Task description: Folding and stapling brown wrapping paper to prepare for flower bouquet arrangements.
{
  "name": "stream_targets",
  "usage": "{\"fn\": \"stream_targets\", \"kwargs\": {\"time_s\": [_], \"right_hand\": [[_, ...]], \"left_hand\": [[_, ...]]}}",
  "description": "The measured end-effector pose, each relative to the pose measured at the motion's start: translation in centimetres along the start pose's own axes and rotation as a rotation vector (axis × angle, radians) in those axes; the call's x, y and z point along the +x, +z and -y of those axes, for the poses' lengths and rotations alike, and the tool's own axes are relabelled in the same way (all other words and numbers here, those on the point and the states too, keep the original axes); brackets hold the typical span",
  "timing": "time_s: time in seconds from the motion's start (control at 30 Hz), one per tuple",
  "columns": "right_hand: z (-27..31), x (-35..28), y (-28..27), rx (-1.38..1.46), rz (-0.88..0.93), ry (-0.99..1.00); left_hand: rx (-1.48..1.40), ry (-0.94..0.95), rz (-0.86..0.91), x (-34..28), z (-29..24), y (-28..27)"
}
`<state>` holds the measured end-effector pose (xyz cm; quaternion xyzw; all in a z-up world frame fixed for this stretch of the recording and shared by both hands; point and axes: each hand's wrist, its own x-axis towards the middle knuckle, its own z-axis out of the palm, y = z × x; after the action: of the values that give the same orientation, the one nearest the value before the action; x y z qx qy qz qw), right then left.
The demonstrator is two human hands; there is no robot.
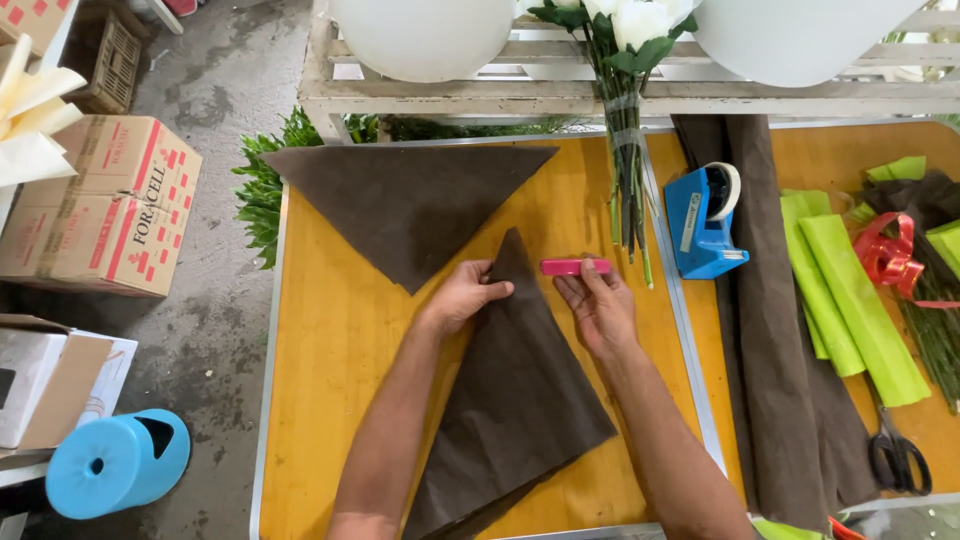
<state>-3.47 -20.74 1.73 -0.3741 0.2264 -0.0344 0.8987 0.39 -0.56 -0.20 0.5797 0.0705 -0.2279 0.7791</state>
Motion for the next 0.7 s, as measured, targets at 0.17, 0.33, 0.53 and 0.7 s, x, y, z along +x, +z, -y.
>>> {"fn": "stream_targets", "kwargs": {"time_s": [0.17,0.33,0.53,0.7], "right_hand": [[-0.3,0.5,0.4,-0.059,0.102,0.074],[-1.2,2.0,-0.8,-0.143,0.154,0.112],[-1.1,2.0,-0.4,-0.21,0.164,0.128],[-0.3,1.1,0.4,-0.242,0.148,0.138]], "left_hand": [[-0.019,-0.01,0.024,0.1,0.3,0.0],[-0.024,-0.019,0.04,0.5,0.7,-0.1],[0.003,0.035,0.018,0.0,-0.1,0.0],[0.02,0.056,0.003,-0.9,-1.1,0.9]]}}
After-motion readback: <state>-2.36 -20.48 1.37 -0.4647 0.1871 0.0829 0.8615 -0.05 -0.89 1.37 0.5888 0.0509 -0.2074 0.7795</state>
